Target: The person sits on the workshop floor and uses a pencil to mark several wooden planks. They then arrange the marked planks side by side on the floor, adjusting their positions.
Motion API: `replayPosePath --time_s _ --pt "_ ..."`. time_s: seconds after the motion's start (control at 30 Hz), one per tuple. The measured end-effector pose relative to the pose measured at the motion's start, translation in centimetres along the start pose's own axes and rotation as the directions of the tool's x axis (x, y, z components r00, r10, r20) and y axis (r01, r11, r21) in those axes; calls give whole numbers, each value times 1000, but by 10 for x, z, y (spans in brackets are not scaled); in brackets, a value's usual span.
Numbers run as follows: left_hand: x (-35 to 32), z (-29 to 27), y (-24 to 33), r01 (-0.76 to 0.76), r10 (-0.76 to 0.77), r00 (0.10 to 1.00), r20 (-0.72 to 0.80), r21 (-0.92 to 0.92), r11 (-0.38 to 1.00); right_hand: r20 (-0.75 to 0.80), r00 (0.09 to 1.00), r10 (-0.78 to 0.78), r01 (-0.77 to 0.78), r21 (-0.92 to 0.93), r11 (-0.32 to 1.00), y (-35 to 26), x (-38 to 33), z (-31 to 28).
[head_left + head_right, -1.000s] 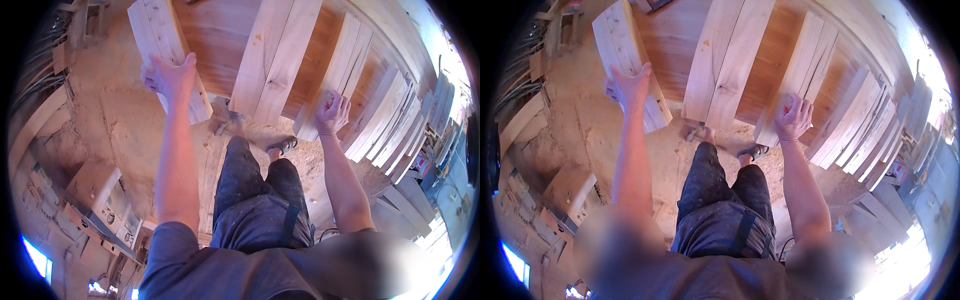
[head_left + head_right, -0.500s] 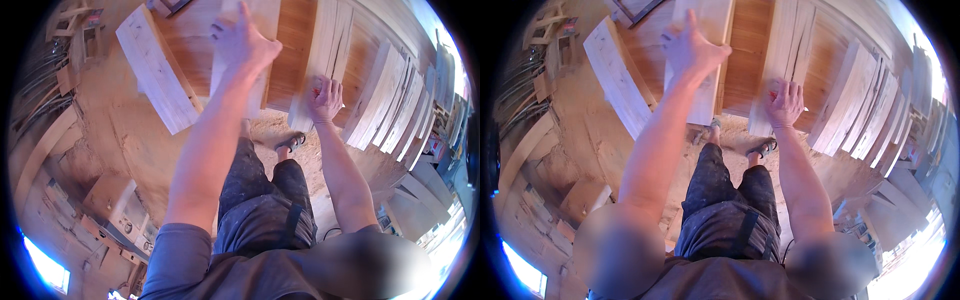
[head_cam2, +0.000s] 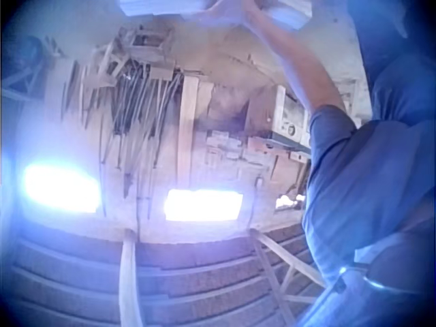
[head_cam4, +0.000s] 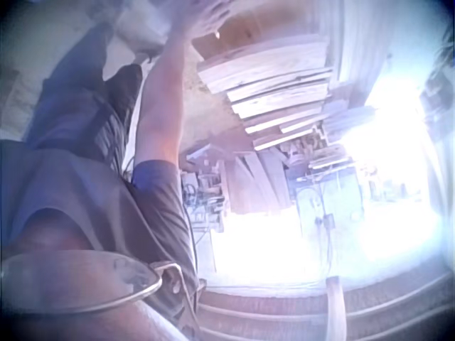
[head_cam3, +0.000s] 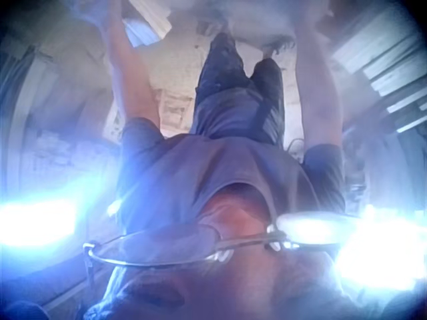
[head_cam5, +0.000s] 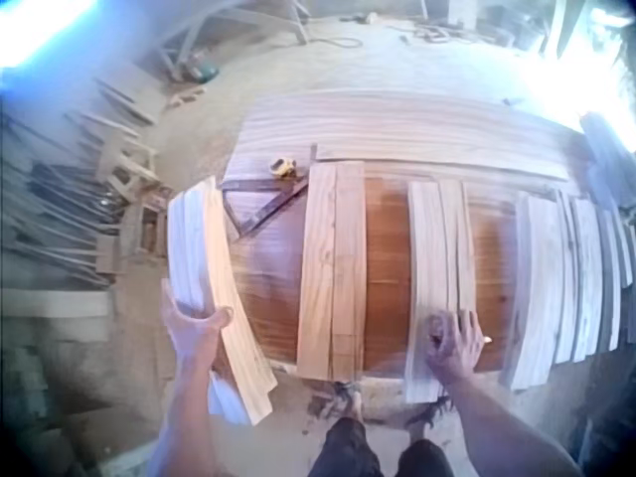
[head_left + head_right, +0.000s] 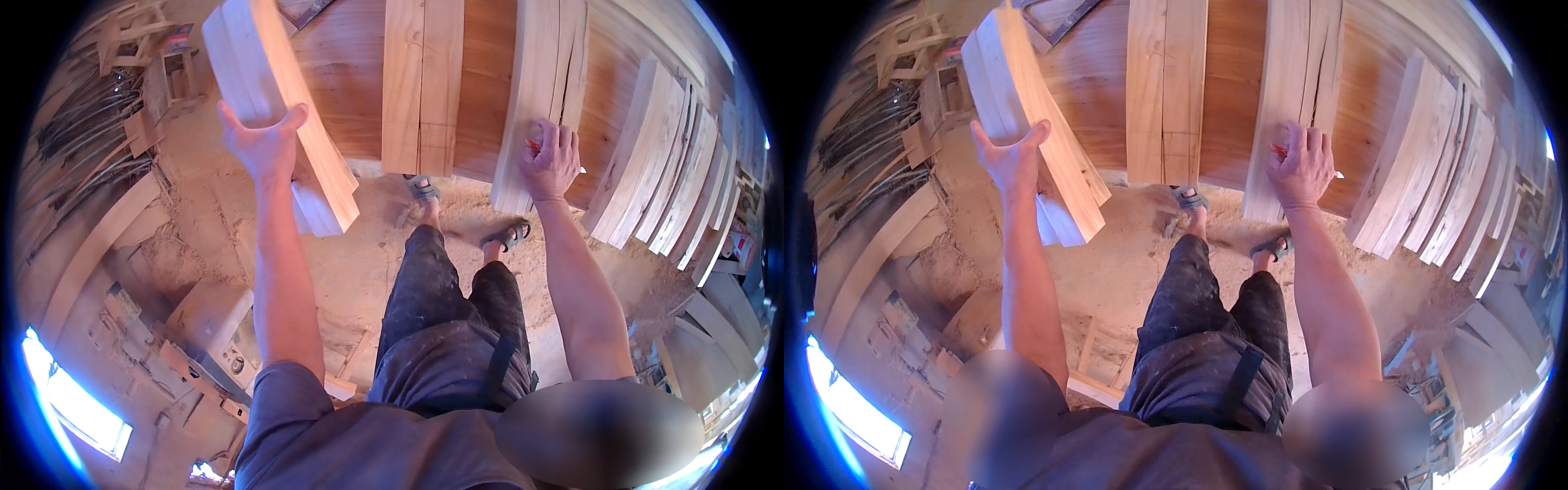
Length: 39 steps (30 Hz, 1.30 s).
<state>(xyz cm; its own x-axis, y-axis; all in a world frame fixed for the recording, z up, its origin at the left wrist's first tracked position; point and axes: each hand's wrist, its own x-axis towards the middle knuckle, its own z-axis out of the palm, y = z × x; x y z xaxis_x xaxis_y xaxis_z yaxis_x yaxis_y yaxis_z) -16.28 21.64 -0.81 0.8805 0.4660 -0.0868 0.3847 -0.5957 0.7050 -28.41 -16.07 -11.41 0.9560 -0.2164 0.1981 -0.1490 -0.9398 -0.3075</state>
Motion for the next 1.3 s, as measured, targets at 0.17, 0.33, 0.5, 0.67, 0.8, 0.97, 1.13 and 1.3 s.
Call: replayPosePath --time_s 0.17,0.33,0.5,0.67,0.8,0.97,1.13,1.3 --pt "-2 3 -22 173 -161 985 -64 412 895 11 1000 5 -5 13 1000 -4 2 -2" --pt "-10 24 -39 3 75 993 -96 633 774 22 1000 7 -6 -24 1000 0 -1 -2" --pt "-76 92 7 -477 426 879 214 378 794 53 998 27 -28 8 1000 -6 -1 -7" --pt "-86 157 6 -342 271 929 253 303 890 44 999 27 -28 11 1000 -5 0 -5" --pt "-87 156 19 -363 278 913 298 285 887 70 996 52 -54 17 998 3 -4 -7" --pt "-76 151 19 -242 166 948 272 273 931 12 1000 26 -26 43 999 -2 4 -10" --pt "-62 144 -1 -348 301 928 220 218 912 -58 998 -27 30 49 998 -4 0 -4" --pt "-67 126 -18 -352 316 935 163 290 890 -4 999 36 -36 36 999 -1 -4 -1"
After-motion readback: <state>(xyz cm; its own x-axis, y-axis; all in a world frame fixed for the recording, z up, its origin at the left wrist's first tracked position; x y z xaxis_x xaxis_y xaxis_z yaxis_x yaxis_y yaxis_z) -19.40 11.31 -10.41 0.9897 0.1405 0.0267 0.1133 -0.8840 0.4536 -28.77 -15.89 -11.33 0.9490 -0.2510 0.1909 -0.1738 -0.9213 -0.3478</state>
